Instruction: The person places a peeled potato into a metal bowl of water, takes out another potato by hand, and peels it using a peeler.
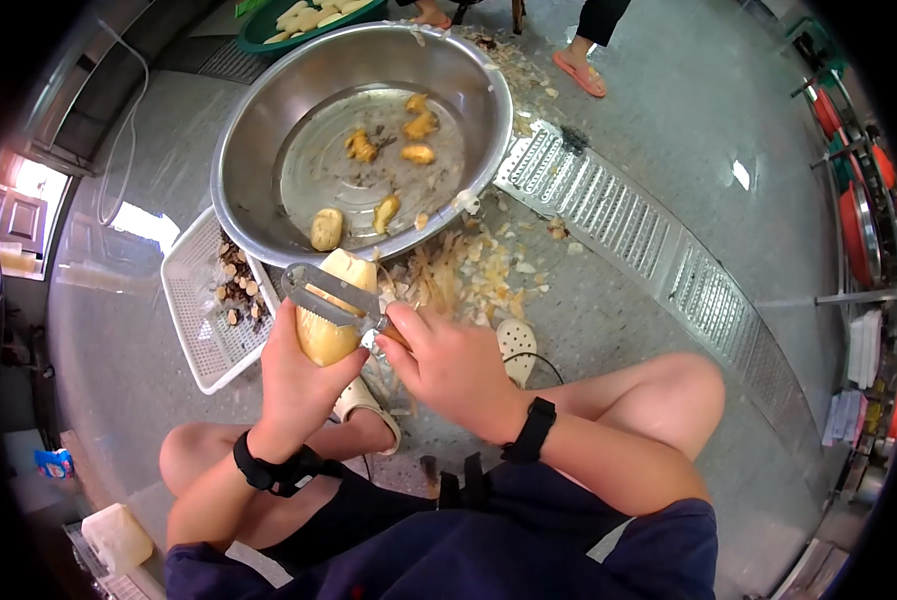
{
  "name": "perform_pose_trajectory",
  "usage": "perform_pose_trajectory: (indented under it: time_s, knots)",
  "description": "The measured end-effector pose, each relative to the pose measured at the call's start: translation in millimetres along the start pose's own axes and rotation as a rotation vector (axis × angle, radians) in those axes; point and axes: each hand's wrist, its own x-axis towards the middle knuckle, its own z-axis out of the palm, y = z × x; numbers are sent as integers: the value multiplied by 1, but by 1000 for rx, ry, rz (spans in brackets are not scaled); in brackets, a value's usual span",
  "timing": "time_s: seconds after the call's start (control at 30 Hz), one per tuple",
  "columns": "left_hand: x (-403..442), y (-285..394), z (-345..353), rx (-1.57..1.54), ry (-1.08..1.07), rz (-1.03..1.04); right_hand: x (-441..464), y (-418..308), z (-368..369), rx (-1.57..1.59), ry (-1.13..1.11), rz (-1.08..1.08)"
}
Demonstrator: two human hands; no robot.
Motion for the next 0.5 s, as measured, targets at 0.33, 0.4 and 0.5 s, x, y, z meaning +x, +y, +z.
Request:
perform_pose_trajectory:
  time_s: [0.33,0.4,0.5]
  knots:
    - [6,-5,-20,-338,-115,5,14,49,-19,179,-43,549]
    - [10,-3,-20,-483,-207,-139,9,30,-12,184,1,248]
    - [12,7,-21,-613,-323,-256,5,13,-4,129,18,63]
